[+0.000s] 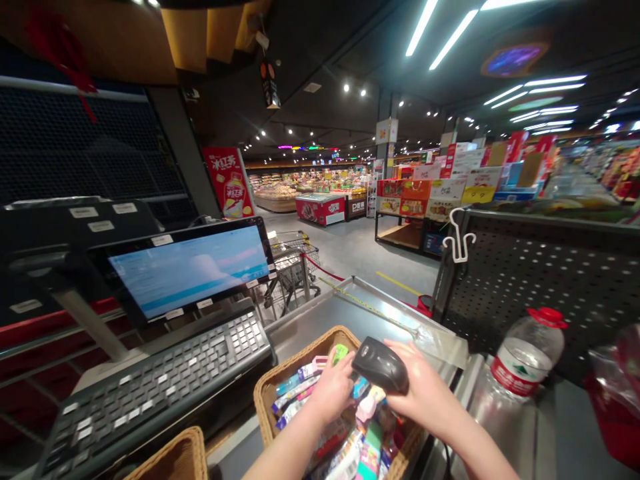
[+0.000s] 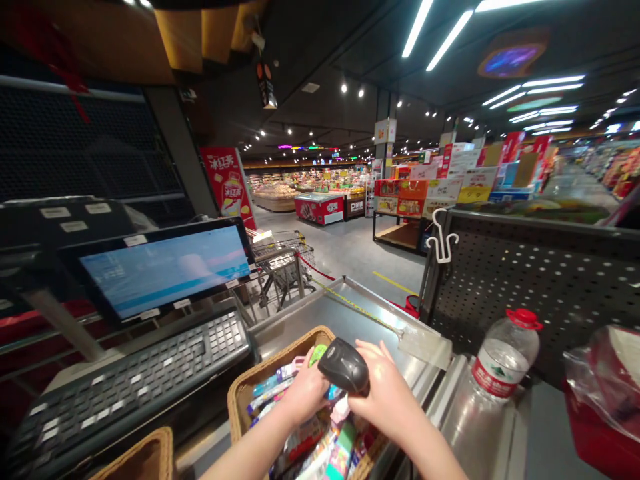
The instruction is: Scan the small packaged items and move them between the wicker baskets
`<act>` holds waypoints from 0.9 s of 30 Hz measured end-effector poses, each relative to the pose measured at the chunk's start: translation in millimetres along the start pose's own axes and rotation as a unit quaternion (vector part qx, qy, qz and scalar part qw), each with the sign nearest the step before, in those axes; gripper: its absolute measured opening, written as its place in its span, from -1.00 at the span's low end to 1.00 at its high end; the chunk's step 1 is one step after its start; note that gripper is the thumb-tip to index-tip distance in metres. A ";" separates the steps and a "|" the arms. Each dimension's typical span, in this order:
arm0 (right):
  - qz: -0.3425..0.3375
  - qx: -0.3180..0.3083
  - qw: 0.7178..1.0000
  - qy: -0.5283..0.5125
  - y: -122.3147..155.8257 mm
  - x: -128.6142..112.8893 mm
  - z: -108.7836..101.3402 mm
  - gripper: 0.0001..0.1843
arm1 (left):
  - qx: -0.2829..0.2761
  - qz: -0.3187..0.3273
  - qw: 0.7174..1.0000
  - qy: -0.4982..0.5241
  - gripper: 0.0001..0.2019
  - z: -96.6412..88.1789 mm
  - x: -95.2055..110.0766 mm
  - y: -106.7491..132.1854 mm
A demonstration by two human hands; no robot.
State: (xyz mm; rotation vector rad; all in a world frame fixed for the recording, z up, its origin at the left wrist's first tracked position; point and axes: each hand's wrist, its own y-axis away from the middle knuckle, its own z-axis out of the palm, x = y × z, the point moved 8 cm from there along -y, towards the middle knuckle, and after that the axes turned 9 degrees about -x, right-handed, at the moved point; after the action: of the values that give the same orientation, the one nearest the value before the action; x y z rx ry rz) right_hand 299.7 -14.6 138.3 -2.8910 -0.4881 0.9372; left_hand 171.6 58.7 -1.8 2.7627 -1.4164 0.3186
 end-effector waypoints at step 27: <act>-0.032 0.013 0.999 0.021 6.9 -38.1 -1.8 -0.48 | 0.196 -0.114 0.971 -0.069 -0.78 -117.3 -15.3 89.7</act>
State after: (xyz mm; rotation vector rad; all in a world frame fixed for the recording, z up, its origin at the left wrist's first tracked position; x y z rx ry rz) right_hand 273.5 -33.2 160.0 -2.8472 -0.5575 0.8664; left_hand 70.5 31.3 103.4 3.2876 -1.1441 0.4499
